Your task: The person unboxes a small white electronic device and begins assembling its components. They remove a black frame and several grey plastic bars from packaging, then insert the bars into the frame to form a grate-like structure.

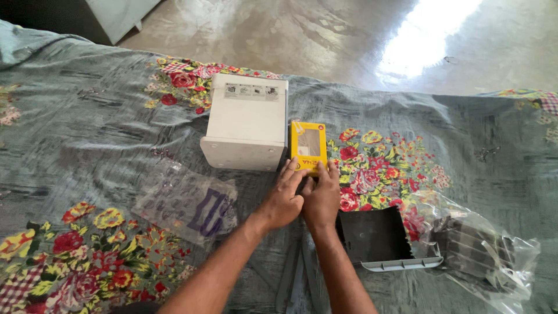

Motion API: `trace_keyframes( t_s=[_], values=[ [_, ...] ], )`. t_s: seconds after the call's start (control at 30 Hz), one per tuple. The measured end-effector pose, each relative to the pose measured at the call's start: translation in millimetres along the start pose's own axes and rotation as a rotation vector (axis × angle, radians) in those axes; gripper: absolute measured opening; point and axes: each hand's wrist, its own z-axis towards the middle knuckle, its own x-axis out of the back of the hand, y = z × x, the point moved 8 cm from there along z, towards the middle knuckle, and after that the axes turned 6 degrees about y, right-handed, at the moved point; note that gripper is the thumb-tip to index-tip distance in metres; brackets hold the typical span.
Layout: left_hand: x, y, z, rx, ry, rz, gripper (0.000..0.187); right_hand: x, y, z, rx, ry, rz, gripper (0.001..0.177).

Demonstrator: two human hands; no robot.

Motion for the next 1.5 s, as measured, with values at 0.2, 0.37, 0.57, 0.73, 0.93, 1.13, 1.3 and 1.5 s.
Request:
trace_keyframes(
  t_s=[0.2,0.37,0.57,0.73,0.93,1.13,1.3,1.5],
  values=[
    [24.9,6.5,2.0,-0.085,0.001,0.19,0.067,46.1,-37.4,-23.8,0.015,0.005,0.108,0.046],
    [58.8,-8.1,-23.7,0.317,-0.269,0.717,0.052,115.2,-92.0,-71.2,0.139,-0.161,0.122,0.046],
    [110.6,-15.9,-56.8,0.561,-0.236,0.87,0.05,171.1,-103.5,-93.0,0.419,-0.131,-0.202,0.04],
    [146.2,-32.3,-75.6,0.791,-0.34,0.941,0.044,196.9,-69.9,-97.0,0.376,-0.038,-0.336,0.038],
    [126.7,18.0,-77.6,0.546,-0.444,1.102,0.045,197.9,-48.9,-87.6,0.272,-0.06,-0.361,0.037],
    [8.6,126.8,-79.8,-0.036,-0.249,0.359,0.048,196.3,-52.1,-79.3,0.268,-0.119,-0.323,0.044],
    [-32.8,145.8,-86.7,-0.076,-0.215,0.091,0.038,235.4,-17.2,-45.6,0.231,-0.18,-0.108,0.056],
    [-46.2,141.0,-92.6,-0.006,-0.235,-0.04,0.026,250.9,55.3,-29.5,-0.099,-0.205,-0.124,0.041]
  ],
)
